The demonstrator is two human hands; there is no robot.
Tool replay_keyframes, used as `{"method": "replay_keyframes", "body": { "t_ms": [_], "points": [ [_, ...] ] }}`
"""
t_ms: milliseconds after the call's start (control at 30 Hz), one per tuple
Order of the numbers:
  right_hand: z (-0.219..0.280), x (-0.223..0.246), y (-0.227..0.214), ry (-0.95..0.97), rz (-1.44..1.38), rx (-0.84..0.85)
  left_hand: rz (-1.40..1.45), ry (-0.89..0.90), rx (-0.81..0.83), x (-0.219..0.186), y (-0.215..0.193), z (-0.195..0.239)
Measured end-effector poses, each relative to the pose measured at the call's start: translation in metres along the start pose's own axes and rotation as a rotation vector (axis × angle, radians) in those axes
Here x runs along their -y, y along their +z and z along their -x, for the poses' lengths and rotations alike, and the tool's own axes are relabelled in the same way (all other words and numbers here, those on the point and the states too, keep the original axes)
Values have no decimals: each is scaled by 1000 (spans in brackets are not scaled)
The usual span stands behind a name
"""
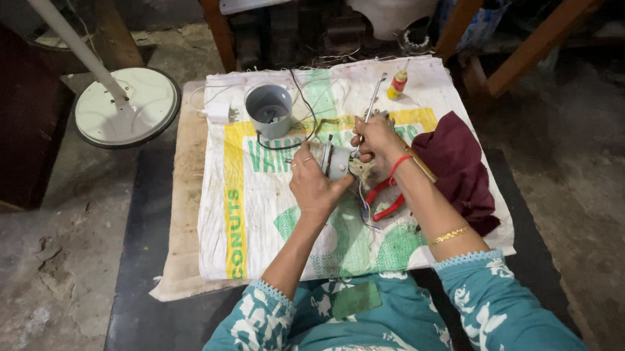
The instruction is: The person uses a wrench to loosen and tighten bolts on a small cylindrical electrical device, then uses pliers to adjust wires and components. The person rotates the device to access different sides and continues manipulating internal parts with tools.
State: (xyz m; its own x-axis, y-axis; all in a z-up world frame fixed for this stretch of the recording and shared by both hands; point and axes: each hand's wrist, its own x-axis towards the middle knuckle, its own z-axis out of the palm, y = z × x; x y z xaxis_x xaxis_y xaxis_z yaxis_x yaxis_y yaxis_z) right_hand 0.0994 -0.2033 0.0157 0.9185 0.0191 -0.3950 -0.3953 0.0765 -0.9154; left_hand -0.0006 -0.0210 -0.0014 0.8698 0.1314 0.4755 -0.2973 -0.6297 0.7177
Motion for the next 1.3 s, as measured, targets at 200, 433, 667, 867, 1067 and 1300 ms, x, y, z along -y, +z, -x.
{"method": "replay_keyframes", "body": {
  "t_ms": [200, 433, 667, 867, 1067, 1300],
  "points": [
    [-25, -13, -8, 174, -14, 169, 15, 61, -110, 7, 0, 10],
    [-38, -32, -27, 199, -47, 190, 22, 46, -57, -1, 2, 13],
    [2, -36, -35, -56, -504, 300, 50, -38, -70, 6, -7, 5],
    [68, -21, -23, -764, -253, 116, 65, -26, -58, 10, -5, 5],
    [112, -24, 0, -998, 305, 133, 69, 22, -48, 6, -8, 6],
    [103, -37, 4, -967, 263, 125, 85, -39, -50, 5, -11, 3]
  ]
}}
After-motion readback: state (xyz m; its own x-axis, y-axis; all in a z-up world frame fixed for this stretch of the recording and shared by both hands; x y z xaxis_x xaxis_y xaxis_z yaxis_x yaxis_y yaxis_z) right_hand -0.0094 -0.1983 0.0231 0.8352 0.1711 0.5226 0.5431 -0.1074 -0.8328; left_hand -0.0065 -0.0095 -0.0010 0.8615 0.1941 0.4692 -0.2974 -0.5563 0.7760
